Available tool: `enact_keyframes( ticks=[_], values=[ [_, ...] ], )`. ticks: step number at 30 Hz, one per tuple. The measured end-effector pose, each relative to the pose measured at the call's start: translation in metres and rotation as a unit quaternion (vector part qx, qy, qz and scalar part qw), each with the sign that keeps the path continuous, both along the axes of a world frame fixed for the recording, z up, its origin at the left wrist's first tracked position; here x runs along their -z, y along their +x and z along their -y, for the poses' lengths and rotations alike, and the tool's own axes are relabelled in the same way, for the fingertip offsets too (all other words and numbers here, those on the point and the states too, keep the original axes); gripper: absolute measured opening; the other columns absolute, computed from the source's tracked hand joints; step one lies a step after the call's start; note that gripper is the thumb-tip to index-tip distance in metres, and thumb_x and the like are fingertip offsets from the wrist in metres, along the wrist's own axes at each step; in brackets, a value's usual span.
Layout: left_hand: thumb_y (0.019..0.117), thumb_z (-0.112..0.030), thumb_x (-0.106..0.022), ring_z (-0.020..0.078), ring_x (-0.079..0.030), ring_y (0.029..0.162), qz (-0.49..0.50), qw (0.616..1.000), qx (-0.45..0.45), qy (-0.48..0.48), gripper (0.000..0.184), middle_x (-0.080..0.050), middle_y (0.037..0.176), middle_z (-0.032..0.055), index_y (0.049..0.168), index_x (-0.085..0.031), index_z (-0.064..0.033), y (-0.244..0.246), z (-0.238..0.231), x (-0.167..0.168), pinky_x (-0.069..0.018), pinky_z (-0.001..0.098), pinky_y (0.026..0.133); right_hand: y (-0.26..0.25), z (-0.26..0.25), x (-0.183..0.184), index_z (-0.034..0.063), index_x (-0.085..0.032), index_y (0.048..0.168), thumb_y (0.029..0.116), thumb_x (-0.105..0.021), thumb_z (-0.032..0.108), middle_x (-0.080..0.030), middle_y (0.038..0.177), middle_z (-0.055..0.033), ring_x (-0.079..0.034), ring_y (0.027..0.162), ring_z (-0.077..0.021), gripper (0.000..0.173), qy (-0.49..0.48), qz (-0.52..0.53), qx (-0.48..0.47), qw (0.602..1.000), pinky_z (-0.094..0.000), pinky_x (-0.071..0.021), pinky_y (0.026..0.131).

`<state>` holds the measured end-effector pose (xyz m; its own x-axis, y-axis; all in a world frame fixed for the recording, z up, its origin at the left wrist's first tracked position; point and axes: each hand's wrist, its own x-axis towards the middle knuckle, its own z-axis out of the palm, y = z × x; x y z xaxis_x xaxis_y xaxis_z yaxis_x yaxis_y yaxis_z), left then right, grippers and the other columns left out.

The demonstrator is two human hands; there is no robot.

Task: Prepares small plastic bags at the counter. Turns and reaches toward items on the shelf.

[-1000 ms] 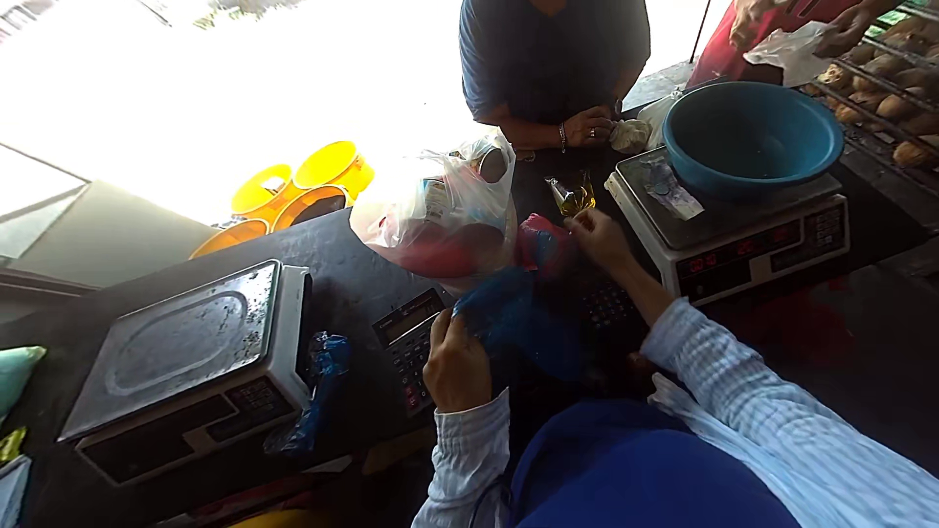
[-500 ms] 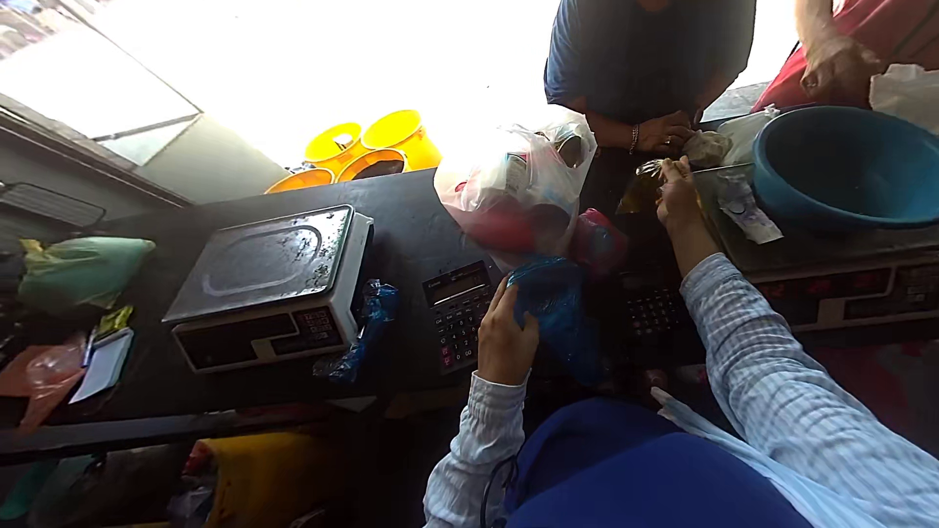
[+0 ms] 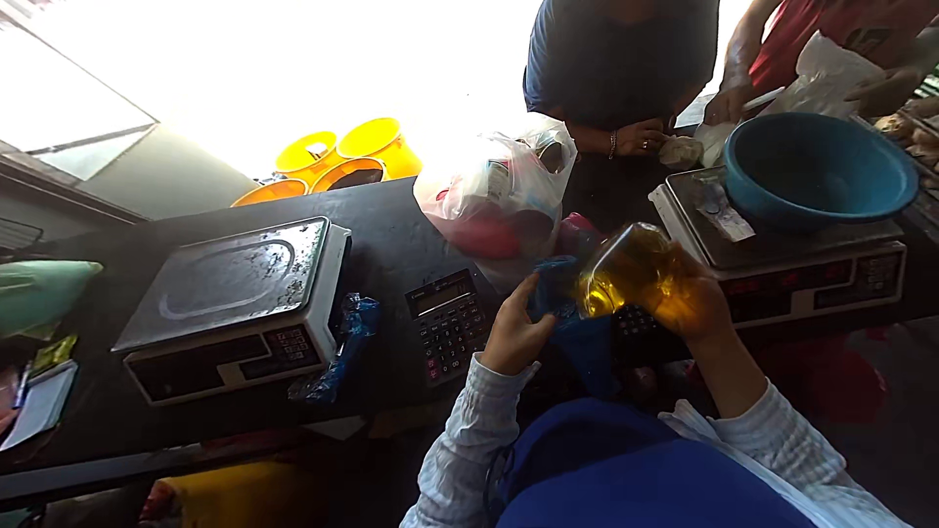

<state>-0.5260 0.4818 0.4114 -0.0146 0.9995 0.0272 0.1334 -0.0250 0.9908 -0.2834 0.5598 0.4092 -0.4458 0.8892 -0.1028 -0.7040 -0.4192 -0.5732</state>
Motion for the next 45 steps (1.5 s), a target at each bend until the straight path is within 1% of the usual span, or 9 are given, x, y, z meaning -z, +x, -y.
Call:
enact_keyframes(
  ticks=[9, 13, 16, 27, 31, 34, 37, 39, 45],
  values=[
    [0.0800, 0.001, -0.062, 0.0149, -0.066, 0.116, 0.072, 0.990, 0.119, -0.034, 0.075, -0.059, 0.140, 0.0171, 0.150, -0.036, 0.0082, 0.003, 0.006, 0.006, -0.0577, 0.0323, 0.096, -0.023, 0.025, 0.031, 0.0066, -0.053, 0.130, 0.1129, -0.025, 0.036, -0.068, 0.114, -0.0150, -0.070, 0.104, -0.0287, 0.044, -0.129, 0.091, 0.011, 0.987, -0.0498, -0.0606, 0.085],
    [0.0783, 0.002, -0.063, 0.0161, -0.062, 0.124, 0.058, 0.994, 0.084, -0.022, 0.076, -0.056, 0.144, 0.0198, 0.149, -0.038, 0.0096, 0.007, -0.001, 0.015, -0.0540, 0.0325, 0.103, -0.051, 0.041, 0.031, -0.0049, -0.057, 0.125, 0.1112, -0.036, 0.016, -0.065, 0.120, -0.0101, -0.067, 0.105, -0.0143, 0.033, 0.055, 0.287, 0.090, 0.952, -0.0331, -0.0589, 0.088],
    [0.0761, 0.004, -0.058, 0.0145, -0.069, 0.108, 0.098, 0.994, 0.043, -0.012, 0.074, -0.063, 0.131, 0.0189, 0.147, -0.040, 0.0095, 0.010, -0.011, 0.016, -0.0581, 0.0317, 0.093, -0.060, 0.041, 0.029, -0.0055, -0.067, 0.100, 0.1072, -0.044, 0.017, -0.059, 0.136, -0.0178, -0.056, 0.126, -0.0137, 0.033, 0.274, 0.431, 0.034, 0.859, -0.0281, -0.0471, 0.105],
    [0.0808, 0.006, -0.052, 0.0107, -0.069, 0.102, 0.198, 0.975, -0.020, 0.095, 0.065, -0.064, 0.135, 0.0091, 0.146, -0.050, -0.0002, -0.024, -0.005, -0.012, -0.0587, 0.0276, 0.084, -0.078, 0.010, -0.026, -0.0037, -0.065, 0.107, 0.1110, -0.036, 0.034, -0.069, 0.104, -0.0214, -0.063, 0.109, -0.0366, 0.048, 0.520, 0.649, -0.256, 0.492, -0.0554, -0.0386, 0.100],
    [0.0813, 0.008, -0.049, 0.0125, -0.070, 0.105, 0.220, 0.964, -0.057, 0.137, 0.063, -0.066, 0.133, 0.0091, 0.143, -0.053, 0.0000, -0.040, 0.011, -0.019, -0.0591, 0.0299, 0.088, -0.047, 0.007, -0.018, 0.0056, -0.067, 0.095, 0.1026, -0.053, 0.050, -0.063, 0.074, -0.0073, -0.062, 0.073, -0.0230, 0.047, 0.680, 0.526, -0.021, 0.511, -0.0400, -0.0484, 0.071],
    [0.0828, 0.007, -0.054, 0.0116, -0.070, 0.106, 0.220, 0.963, -0.027, 0.154, 0.063, -0.067, 0.133, 0.0054, 0.145, -0.052, -0.0020, -0.034, 0.024, -0.032, -0.0594, 0.0309, 0.091, -0.044, 0.022, -0.003, 0.0065, -0.062, 0.118, 0.0900, -0.071, 0.053, -0.068, 0.094, -0.0098, -0.063, 0.090, -0.0216, 0.055, 0.682, 0.466, 0.151, 0.544, -0.0352, -0.0509, 0.084],
    [0.0846, 0.008, -0.052, 0.0155, -0.067, 0.114, 0.219, 0.961, 0.042, 0.162, 0.059, -0.065, 0.136, 0.0090, 0.144, -0.053, 0.0016, -0.005, 0.029, -0.034, -0.0566, 0.0353, 0.097, -0.067, 0.047, 0.013, -0.0025, -0.056, 0.139, 0.0782, -0.082, 0.042, -0.071, 0.093, -0.0174, -0.070, 0.078, -0.0307, 0.079, 0.597, 0.552, 0.132, 0.567, -0.0475, -0.0581, 0.068],
    [0.0879, 0.009, -0.053, 0.0134, -0.066, 0.116, 0.161, 0.960, 0.076, 0.216, 0.049, -0.067, 0.134, 0.0075, 0.136, -0.059, 0.0037, 0.012, 0.032, -0.038, -0.0562, 0.0327, 0.099, -0.075, 0.049, 0.009, -0.0043, -0.065, 0.122, 0.0842, -0.074, 0.015, -0.072, 0.085, -0.0200, -0.072, 0.073, -0.0362, 0.043, 0.554, 0.548, 0.035, 0.625, -0.0556, -0.0553, 0.063],
    [0.1022, -0.027, -0.061, 0.0043, -0.069, 0.094, 0.057, 0.949, 0.041, 0.307, 0.042, -0.050, 0.153, 0.0005, 0.144, -0.057, -0.0211, 0.001, 0.059, -0.064, -0.0601, 0.0197, 0.074, -0.054, 0.008, -0.063, -0.0031, -0.070, 0.097, 0.0959, -0.055, -0.002, -0.069, 0.086, -0.0101, -0.065, 0.080, -0.0121, 0.015, 0.534, 0.435, -0.037, 0.724, -0.0318, -0.0549, 0.074]
  ],
)
